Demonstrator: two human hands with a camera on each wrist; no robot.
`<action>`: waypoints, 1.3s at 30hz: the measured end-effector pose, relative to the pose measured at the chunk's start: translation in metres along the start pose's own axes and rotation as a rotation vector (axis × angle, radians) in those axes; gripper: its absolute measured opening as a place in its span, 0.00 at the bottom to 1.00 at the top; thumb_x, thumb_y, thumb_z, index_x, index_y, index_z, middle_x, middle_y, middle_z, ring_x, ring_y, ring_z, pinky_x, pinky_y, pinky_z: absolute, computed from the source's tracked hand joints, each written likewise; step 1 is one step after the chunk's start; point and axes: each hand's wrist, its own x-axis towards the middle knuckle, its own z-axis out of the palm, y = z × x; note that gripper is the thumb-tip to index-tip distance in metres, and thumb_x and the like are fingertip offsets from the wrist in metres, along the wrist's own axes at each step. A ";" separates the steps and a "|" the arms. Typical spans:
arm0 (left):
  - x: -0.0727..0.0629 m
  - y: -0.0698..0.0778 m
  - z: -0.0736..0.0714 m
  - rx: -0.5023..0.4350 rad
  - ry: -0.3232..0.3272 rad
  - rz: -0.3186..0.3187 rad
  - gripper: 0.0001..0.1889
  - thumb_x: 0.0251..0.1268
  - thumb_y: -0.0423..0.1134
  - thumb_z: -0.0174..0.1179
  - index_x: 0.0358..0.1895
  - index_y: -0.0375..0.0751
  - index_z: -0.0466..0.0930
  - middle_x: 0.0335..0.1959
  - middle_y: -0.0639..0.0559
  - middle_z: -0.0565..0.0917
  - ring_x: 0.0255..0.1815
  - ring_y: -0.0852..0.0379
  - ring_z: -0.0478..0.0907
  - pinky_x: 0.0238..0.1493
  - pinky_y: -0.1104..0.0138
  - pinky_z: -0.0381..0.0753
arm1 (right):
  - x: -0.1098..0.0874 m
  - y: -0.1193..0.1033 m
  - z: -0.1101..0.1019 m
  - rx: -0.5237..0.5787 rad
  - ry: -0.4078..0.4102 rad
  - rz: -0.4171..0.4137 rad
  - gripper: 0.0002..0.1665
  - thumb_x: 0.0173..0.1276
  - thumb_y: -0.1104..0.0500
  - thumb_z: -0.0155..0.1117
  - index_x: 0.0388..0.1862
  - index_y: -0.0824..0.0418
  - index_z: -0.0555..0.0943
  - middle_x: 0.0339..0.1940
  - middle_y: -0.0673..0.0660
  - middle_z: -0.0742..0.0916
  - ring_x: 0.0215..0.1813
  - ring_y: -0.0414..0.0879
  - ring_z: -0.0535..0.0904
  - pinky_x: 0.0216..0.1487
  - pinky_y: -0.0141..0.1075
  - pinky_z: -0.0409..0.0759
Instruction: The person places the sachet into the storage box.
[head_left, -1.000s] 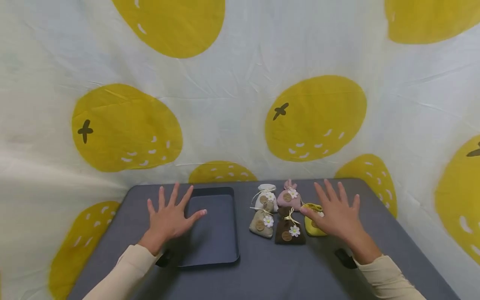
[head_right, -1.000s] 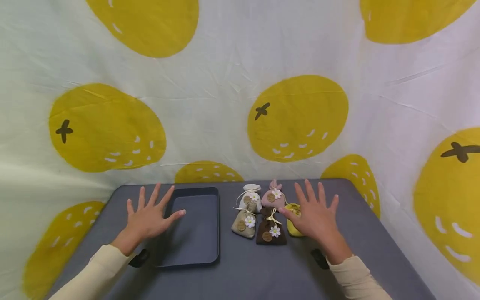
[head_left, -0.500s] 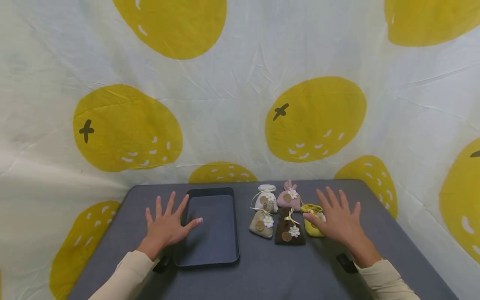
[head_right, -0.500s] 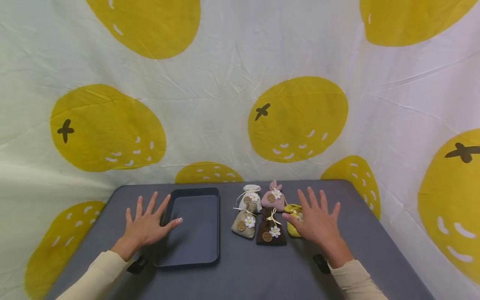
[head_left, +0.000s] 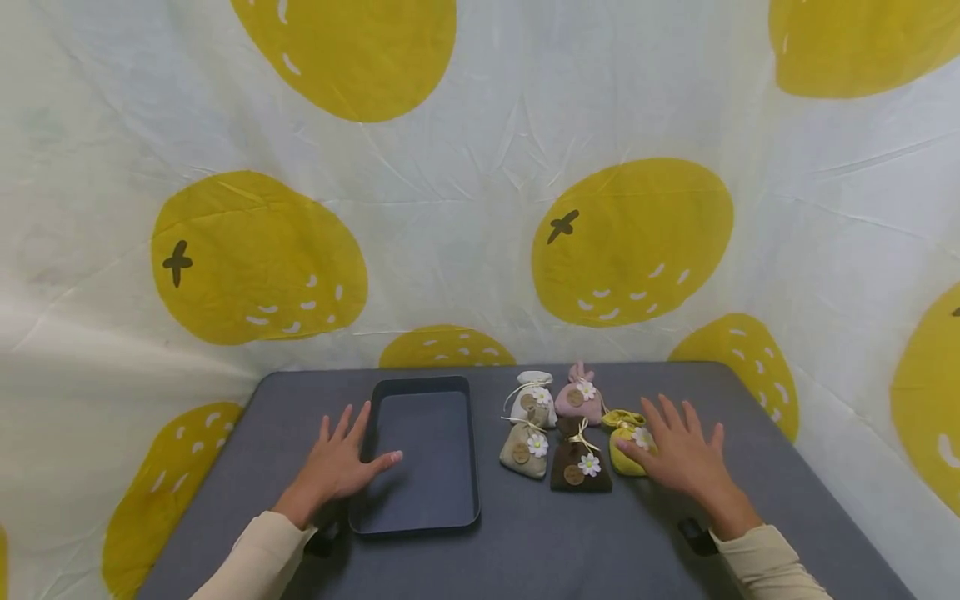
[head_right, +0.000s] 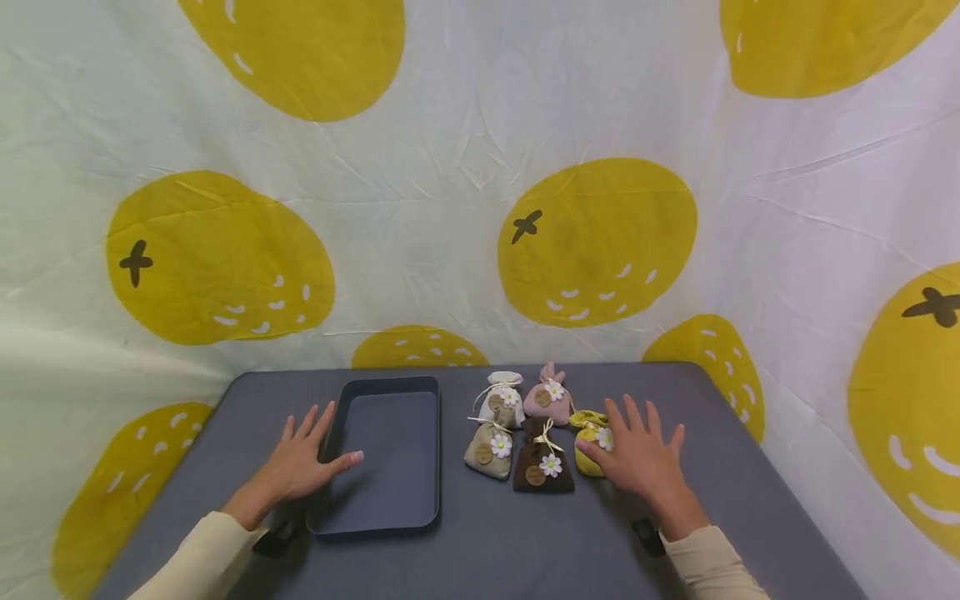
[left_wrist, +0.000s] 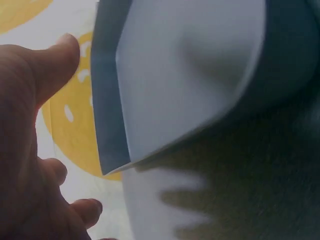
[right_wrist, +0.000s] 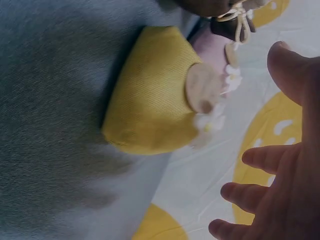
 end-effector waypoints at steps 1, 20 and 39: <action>0.000 -0.001 0.000 -0.030 -0.009 0.006 0.60 0.64 0.74 0.58 0.87 0.44 0.38 0.86 0.30 0.43 0.83 0.17 0.33 0.73 0.24 0.47 | 0.000 0.001 0.002 0.003 -0.003 0.001 0.60 0.71 0.24 0.54 0.84 0.64 0.57 0.83 0.76 0.58 0.80 0.82 0.45 0.66 0.85 0.36; -0.004 -0.010 0.004 -0.557 -0.063 0.025 0.42 0.67 0.22 0.59 0.80 0.18 0.47 0.80 0.21 0.55 0.79 0.25 0.58 0.72 0.41 0.71 | 0.016 0.024 0.031 0.228 0.005 -0.073 0.48 0.64 0.54 0.76 0.74 0.76 0.65 0.60 0.82 0.82 0.57 0.76 0.81 0.54 0.65 0.79; -0.001 -0.012 0.003 -0.519 -0.032 0.002 0.37 0.64 0.20 0.60 0.76 0.17 0.57 0.75 0.22 0.66 0.77 0.27 0.65 0.65 0.46 0.79 | 0.019 0.027 0.028 0.351 0.125 0.130 0.28 0.53 0.54 0.83 0.46 0.73 0.87 0.37 0.65 0.90 0.40 0.56 0.83 0.38 0.45 0.79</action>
